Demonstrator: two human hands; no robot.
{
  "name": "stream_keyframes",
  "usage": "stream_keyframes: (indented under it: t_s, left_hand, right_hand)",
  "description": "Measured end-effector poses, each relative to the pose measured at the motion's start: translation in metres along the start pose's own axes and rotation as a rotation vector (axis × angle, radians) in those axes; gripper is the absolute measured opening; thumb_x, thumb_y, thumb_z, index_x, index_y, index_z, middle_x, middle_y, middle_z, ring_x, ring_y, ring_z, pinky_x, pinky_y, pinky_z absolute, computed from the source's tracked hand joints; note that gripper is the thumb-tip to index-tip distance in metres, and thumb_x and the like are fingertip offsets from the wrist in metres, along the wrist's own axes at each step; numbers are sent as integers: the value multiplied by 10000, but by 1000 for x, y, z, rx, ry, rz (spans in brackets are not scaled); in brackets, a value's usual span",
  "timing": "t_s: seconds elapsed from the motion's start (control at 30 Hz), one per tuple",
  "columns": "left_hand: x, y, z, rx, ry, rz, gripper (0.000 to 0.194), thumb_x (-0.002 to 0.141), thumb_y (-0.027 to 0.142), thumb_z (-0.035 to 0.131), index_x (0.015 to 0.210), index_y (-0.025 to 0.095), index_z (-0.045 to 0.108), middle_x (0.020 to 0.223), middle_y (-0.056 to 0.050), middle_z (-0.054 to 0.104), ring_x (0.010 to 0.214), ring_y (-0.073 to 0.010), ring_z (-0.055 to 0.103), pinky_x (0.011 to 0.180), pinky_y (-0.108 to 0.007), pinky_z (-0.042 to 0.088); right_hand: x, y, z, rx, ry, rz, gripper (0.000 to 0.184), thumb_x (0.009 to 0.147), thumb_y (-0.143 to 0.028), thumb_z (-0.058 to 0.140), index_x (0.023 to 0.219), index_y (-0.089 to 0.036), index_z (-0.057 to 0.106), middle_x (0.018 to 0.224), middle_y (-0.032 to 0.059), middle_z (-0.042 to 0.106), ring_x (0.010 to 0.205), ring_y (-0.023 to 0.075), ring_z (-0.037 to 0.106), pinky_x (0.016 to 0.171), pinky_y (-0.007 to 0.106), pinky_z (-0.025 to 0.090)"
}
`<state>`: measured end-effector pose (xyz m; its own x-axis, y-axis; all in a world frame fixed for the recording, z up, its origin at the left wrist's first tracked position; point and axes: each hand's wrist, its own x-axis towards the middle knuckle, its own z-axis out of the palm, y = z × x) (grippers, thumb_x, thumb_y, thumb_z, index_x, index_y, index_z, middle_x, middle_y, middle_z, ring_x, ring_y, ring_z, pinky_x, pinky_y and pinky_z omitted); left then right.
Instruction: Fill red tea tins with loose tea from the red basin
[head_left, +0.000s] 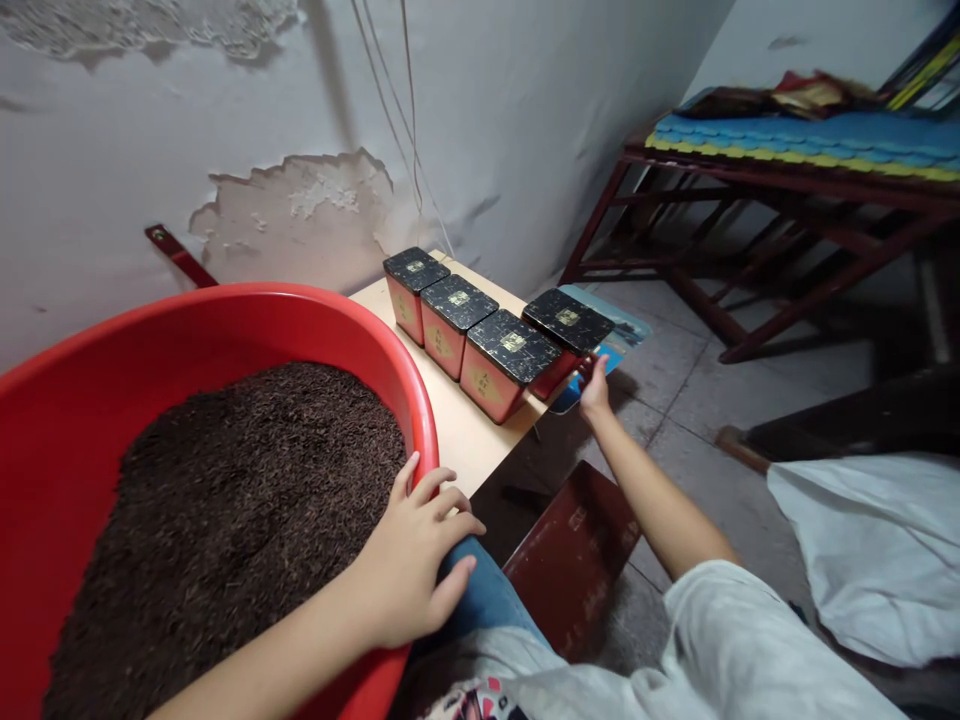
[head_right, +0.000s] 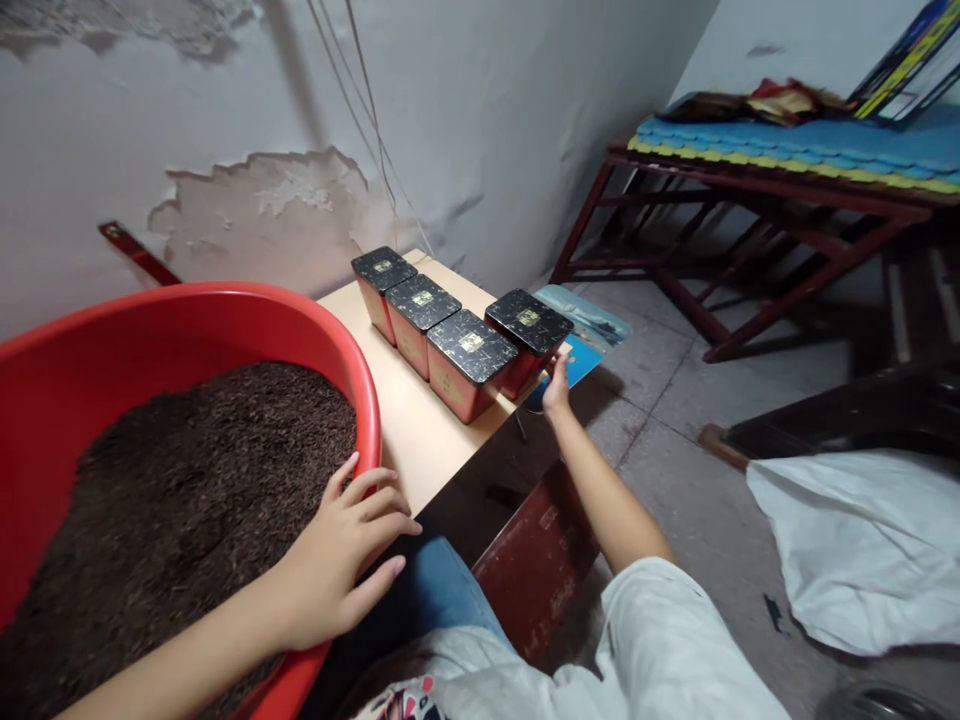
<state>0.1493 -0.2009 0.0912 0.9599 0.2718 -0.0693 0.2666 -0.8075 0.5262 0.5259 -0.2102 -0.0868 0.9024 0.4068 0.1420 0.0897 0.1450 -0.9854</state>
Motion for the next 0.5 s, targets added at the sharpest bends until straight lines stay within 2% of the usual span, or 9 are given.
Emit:
stream_keyframes:
  t_s: [0.07,0.1,0.23,0.33,0.5]
  left_hand:
    - [0,0,-1,-6,4,-2,231,799,306,481,989,277,611,995,-2,611,1167,-244,411,1087,-552,71]
    - [0,1,-1,-8,4,-3,232,800,305,480,989,278,611,994,-2,613,1165,-245,413,1086,-554,72]
    - [0,1,-2,-29,-1,0,236,808,301,474,1002,280,607,1005,-2,620,1161,-247,415,1085,-560,77]
    - [0,0,-2,-49,3,-2,234,810,299,476,1004,284,605,1005,2,621,1162,-245,412,1085,-555,75]
    - [0,0,-1,-80,1,-1,230,813,308,477,1003,292,605,1001,6,621,1158,-239,412,1081,-548,71]
  right_hand:
    - [7,4,8,93,30,119,617,688,-758,242,791,-197,479,775,35,564,812,193,575,757,382,473]
    - [10,4,14,184,43,162,579,724,-714,243,779,-194,491,753,23,567,779,178,577,748,364,476]
    - [15,-3,41,532,68,193,484,829,-528,256,869,-169,577,847,16,622,871,146,586,898,323,429]
    - [13,-5,51,578,102,205,480,847,-497,258,902,-157,592,879,27,634,892,150,590,950,336,402]
    - [8,2,55,601,158,183,474,836,-503,277,934,-155,583,931,42,634,944,158,590,955,341,407]
